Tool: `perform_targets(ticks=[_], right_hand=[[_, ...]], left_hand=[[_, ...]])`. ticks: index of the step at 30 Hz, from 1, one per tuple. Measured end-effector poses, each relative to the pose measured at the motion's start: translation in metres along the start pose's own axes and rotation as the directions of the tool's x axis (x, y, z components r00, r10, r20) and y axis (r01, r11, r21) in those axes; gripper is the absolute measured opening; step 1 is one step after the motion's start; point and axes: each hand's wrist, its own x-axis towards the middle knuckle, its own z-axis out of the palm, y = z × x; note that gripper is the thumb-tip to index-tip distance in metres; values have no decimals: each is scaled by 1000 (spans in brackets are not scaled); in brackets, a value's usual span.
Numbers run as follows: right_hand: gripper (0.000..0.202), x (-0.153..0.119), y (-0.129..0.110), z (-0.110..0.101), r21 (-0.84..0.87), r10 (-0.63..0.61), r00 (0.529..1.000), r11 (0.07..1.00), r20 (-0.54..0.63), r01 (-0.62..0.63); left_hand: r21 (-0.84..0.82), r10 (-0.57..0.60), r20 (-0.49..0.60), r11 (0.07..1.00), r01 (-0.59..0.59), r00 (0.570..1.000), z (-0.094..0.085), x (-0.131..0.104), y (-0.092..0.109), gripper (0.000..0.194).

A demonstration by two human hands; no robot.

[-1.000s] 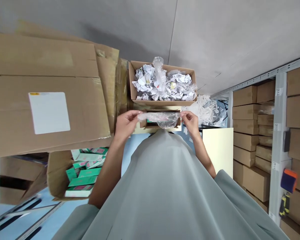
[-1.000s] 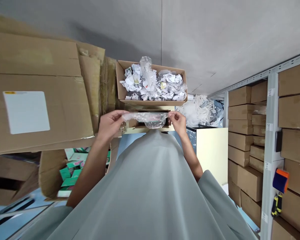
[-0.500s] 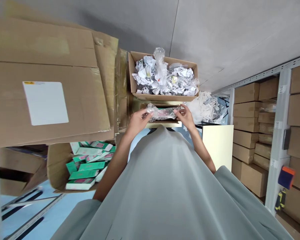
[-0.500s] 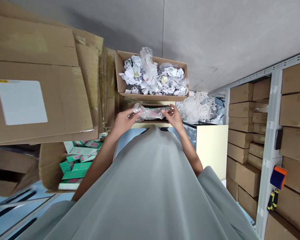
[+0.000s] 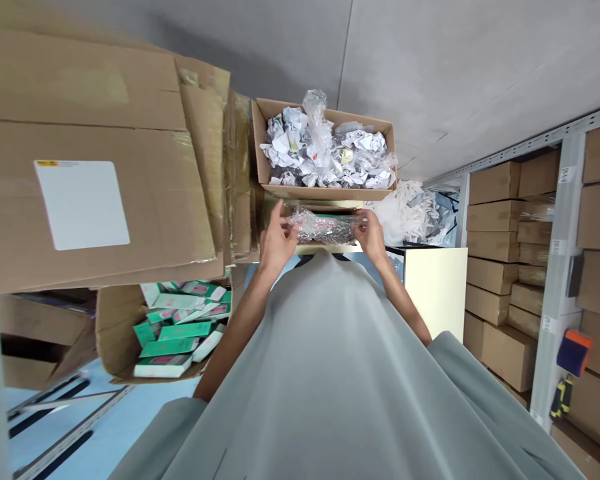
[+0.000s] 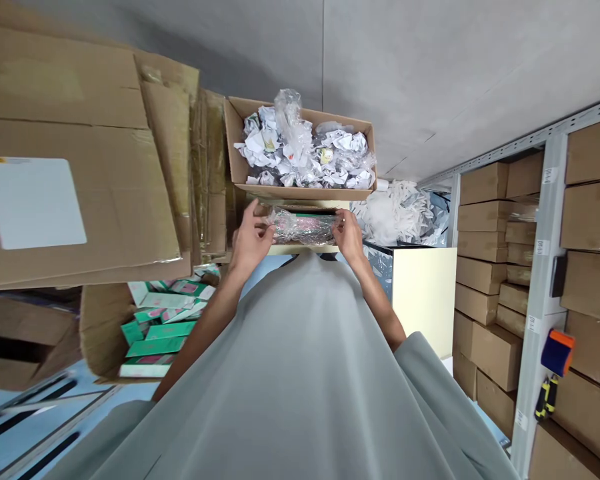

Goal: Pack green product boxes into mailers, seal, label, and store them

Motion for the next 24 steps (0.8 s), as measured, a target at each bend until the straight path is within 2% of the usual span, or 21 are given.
perform_targets(ticks=[1, 4, 6, 8, 10, 12, 15, 17, 19, 21, 22, 24], right_hand=[[42, 3, -4, -1, -101, -19, 1000, 995, 19, 21], [44, 10, -19, 2, -392, 0, 994, 919, 106, 42], [47, 12, -29, 6, -534, 20, 991, 844, 130, 53], [46, 10, -38, 9, -614, 3, 992, 786, 128, 77], [39, 7, -44, 12, -638, -29, 989, 761, 148, 118], [33, 5, -47, 14, -637, -13, 971, 753, 239, 167], [31, 13, -46, 22, -660, 90, 911, 718, 403, 221], [36, 24, -43, 29, -697, 156, 879, 676, 450, 237], [40, 35, -39, 36, -724, 184, 863, 639, 471, 259], [45, 44, -35, 42, -735, 185, 853, 614, 488, 288], [47, 46, -34, 44, -736, 179, 850, 607, 495, 301], [50, 50, -31, 48, -738, 174, 847, 597, 502, 315]], left_hand=[[28, 65, 19, 997, -65, 998, -3, -2, 1, 63], [163, 226, 110, 957, -241, 968, -9, -1, 3, 52], [279, 220, 170, 924, -261, 961, -9, 4, 2, 49], [365, 158, 204, 903, -225, 966, -5, 12, 1, 50], [413, 99, 212, 893, -181, 972, 0, 19, 1, 52], [449, 59, 204, 882, -147, 977, 4, 22, 4, 54], [496, 33, 215, 857, -139, 976, 2, 19, 12, 57], [508, 88, 232, 839, -197, 969, -3, 13, 19, 55], [484, 205, 262, 817, -313, 943, -6, 9, 23, 53], [429, 295, 345, 795, -429, 891, -5, 12, 23, 48], [406, 298, 404, 789, -461, 865, -2, 16, 21, 45], [402, 222, 502, 796, -452, 836, 9, 30, 15, 41]])
